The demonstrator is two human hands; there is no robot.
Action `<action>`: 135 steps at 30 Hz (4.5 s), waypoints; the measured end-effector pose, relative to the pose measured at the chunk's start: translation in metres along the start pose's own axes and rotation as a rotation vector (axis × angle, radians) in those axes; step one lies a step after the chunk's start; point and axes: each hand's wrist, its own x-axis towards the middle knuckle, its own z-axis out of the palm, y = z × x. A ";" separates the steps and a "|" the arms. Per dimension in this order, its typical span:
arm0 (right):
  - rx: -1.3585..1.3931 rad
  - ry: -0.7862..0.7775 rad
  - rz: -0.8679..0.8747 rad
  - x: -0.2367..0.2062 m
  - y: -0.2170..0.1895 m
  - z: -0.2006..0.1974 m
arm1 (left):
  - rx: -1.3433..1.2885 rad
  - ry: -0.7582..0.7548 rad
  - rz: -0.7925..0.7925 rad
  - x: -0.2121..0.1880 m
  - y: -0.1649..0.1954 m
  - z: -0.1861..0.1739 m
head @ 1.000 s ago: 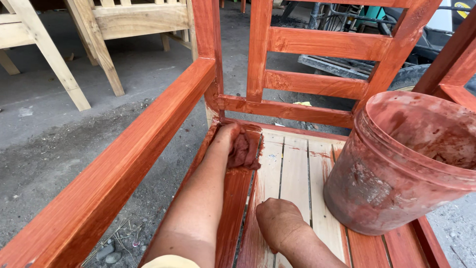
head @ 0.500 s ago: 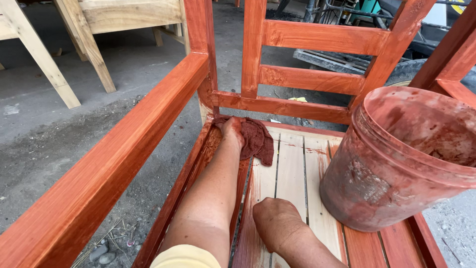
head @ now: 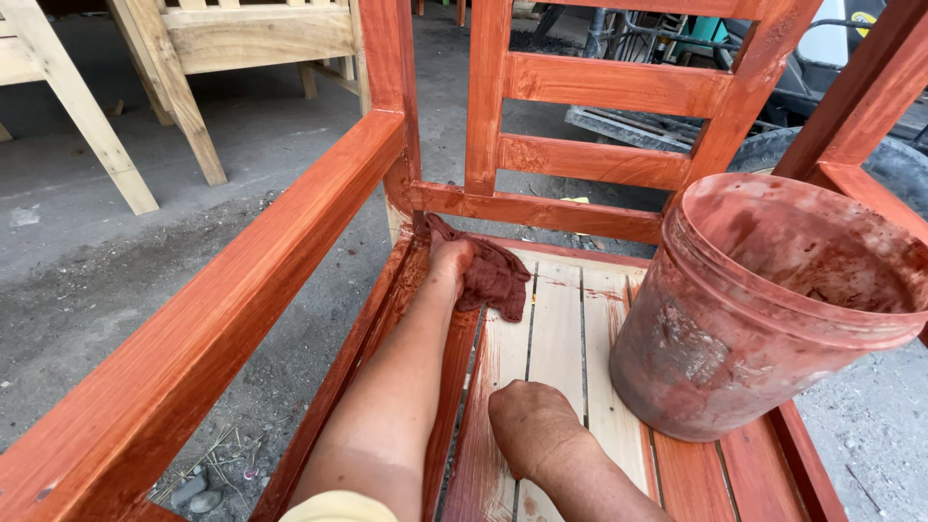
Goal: The person applies reddish-brown stain to a wooden chair using a cloth. They wipe the backrest, armrests, and seat slats, repeatedly dipping the cloth into a plastic container to reload stain. The chair becomes progressively covered in stain.
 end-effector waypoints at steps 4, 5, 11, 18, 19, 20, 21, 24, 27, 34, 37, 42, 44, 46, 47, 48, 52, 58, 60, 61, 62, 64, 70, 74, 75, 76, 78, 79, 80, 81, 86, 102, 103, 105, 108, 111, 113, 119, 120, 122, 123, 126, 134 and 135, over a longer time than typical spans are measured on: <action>-0.029 0.006 -0.011 0.000 -0.002 0.000 | 0.340 -0.007 0.005 0.004 0.035 0.001; -0.034 0.002 -0.010 0.000 -0.002 0.000 | 0.533 0.017 0.050 0.005 0.044 -0.001; -0.012 0.012 -0.023 0.001 -0.003 -0.004 | 1.273 0.043 -0.024 -0.057 0.112 0.020; -0.031 -0.072 -0.015 0.002 -0.004 -0.008 | 1.776 -0.382 -0.117 -0.065 0.042 -0.003; -0.033 -0.060 -0.022 0.002 -0.004 -0.006 | 1.724 -0.279 0.022 -0.055 0.025 -0.008; -0.032 -0.052 -0.030 0.002 -0.003 -0.005 | 1.665 -0.177 0.152 -0.045 0.008 -0.014; -0.034 -0.034 -0.046 0.001 -0.004 -0.002 | 1.599 -0.072 0.272 -0.035 -0.006 -0.021; -0.034 0.009 -0.071 0.003 -0.002 0.002 | 1.477 -0.021 0.376 -0.002 -0.023 -0.030; -0.013 0.014 -0.070 0.006 0.000 0.003 | 1.592 -0.105 0.359 0.014 -0.005 -0.036; 0.044 0.076 -0.048 0.006 0.000 0.009 | 1.925 -0.214 0.166 -0.003 0.013 -0.019; 0.076 0.137 -0.039 0.003 -0.002 0.017 | 2.009 -0.171 0.153 -0.012 0.009 -0.018; 0.133 0.171 -0.013 -0.006 0.010 0.028 | 1.754 -0.107 0.114 -0.012 0.013 -0.030; 0.177 0.153 0.010 -0.009 0.012 0.034 | 1.788 -0.118 0.085 -0.019 0.018 -0.032; 0.161 0.230 -0.026 -0.012 0.014 0.040 | 1.785 -0.118 0.069 -0.029 0.020 -0.035; 0.152 0.268 -0.041 -0.014 0.016 0.044 | 1.764 -0.112 0.069 -0.036 0.022 -0.039; 0.163 0.266 -0.032 -0.015 0.017 0.047 | 1.744 -0.107 0.066 -0.045 0.022 -0.042; 0.152 0.277 -0.030 -0.015 0.022 0.057 | 1.731 -0.125 0.031 -0.087 0.021 -0.069; 0.175 0.260 -0.030 -0.013 0.030 0.062 | 1.890 -0.198 0.095 -0.161 0.017 -0.110; 0.151 0.247 -0.025 -0.009 0.032 0.062 | 1.900 -0.220 0.110 -0.192 0.020 -0.123; 0.137 0.251 -0.030 -0.008 0.032 0.063 | 1.931 -0.271 0.096 -0.209 0.024 -0.130; 0.122 0.258 -0.033 -0.006 0.032 0.063 | 1.961 -0.322 0.086 -0.226 0.029 -0.136; 0.094 0.272 -0.044 -0.004 0.032 0.064 | 1.975 -0.408 0.048 -0.258 0.043 -0.148; 0.106 0.218 -0.023 -0.014 0.036 0.061 | 1.685 -0.434 0.218 -0.324 0.063 -0.169; 0.121 0.181 -0.010 -0.022 0.039 0.057 | 1.545 -0.514 0.256 -0.327 0.060 -0.167; 0.120 0.186 -0.009 -0.023 0.038 0.057 | 1.529 -0.550 0.220 -0.326 0.058 -0.164; 0.119 0.190 -0.009 -0.023 0.038 0.057 | 1.533 -0.569 0.228 -0.326 0.055 -0.161; 0.113 0.188 -0.005 -0.023 0.037 0.057 | 1.543 -0.607 0.245 -0.330 0.047 -0.155; 0.108 0.184 0.000 -0.022 0.036 0.057 | 1.498 -0.660 0.306 -0.332 0.039 -0.148; 0.104 0.180 0.004 -0.021 0.035 0.057 | 1.452 -0.710 0.366 -0.336 0.030 -0.141; 0.092 0.173 0.001 -0.020 0.035 0.056 | 1.404 -0.759 0.424 -0.340 0.022 -0.135; 0.030 0.141 -0.007 -0.014 0.038 0.054 | 1.360 -0.892 0.423 -0.341 0.020 -0.129; 0.131 0.201 -0.016 -0.014 0.043 0.063 | 1.717 -0.182 0.360 -0.341 0.039 -0.165; 0.165 0.204 -0.002 -0.018 0.041 0.061 | 1.708 -0.161 0.398 -0.328 0.032 -0.162; 0.203 0.180 0.015 -0.024 0.034 0.055 | 1.692 -0.120 0.470 -0.300 0.021 -0.160; 0.199 0.127 0.021 -0.032 0.029 0.048 | 1.100 0.086 0.241 -0.244 0.002 -0.146; 0.197 0.135 -0.005 -0.036 0.024 0.043 | 1.130 0.137 0.444 -0.171 -0.010 -0.116; 0.189 0.142 -0.027 -0.036 0.023 0.041 | 1.169 0.101 0.474 -0.127 -0.013 -0.098; 0.176 0.172 -0.078 -0.032 0.027 0.058 | 1.552 0.071 0.534 -0.040 0.002 -0.043; 0.187 0.194 -0.090 -0.030 0.029 0.062 | 1.548 0.072 0.504 -0.031 0.006 -0.031; 0.214 0.235 -0.115 -0.028 0.030 0.069 | 1.617 0.054 0.453 -0.019 0.016 -0.013; 0.208 0.232 -0.122 -0.026 0.030 0.070 | 1.647 0.045 0.431 -0.013 0.019 -0.005; 0.196 0.208 -0.115 -0.024 0.030 0.071 | 1.638 0.082 0.405 -0.007 0.026 0.002; 0.132 0.272 -0.121 -0.024 0.033 0.066 | 1.576 -0.074 0.380 -0.040 0.004 -0.029; 0.127 0.258 -0.121 -0.024 0.034 0.067 | 1.531 -0.091 0.342 -0.051 -0.001 -0.035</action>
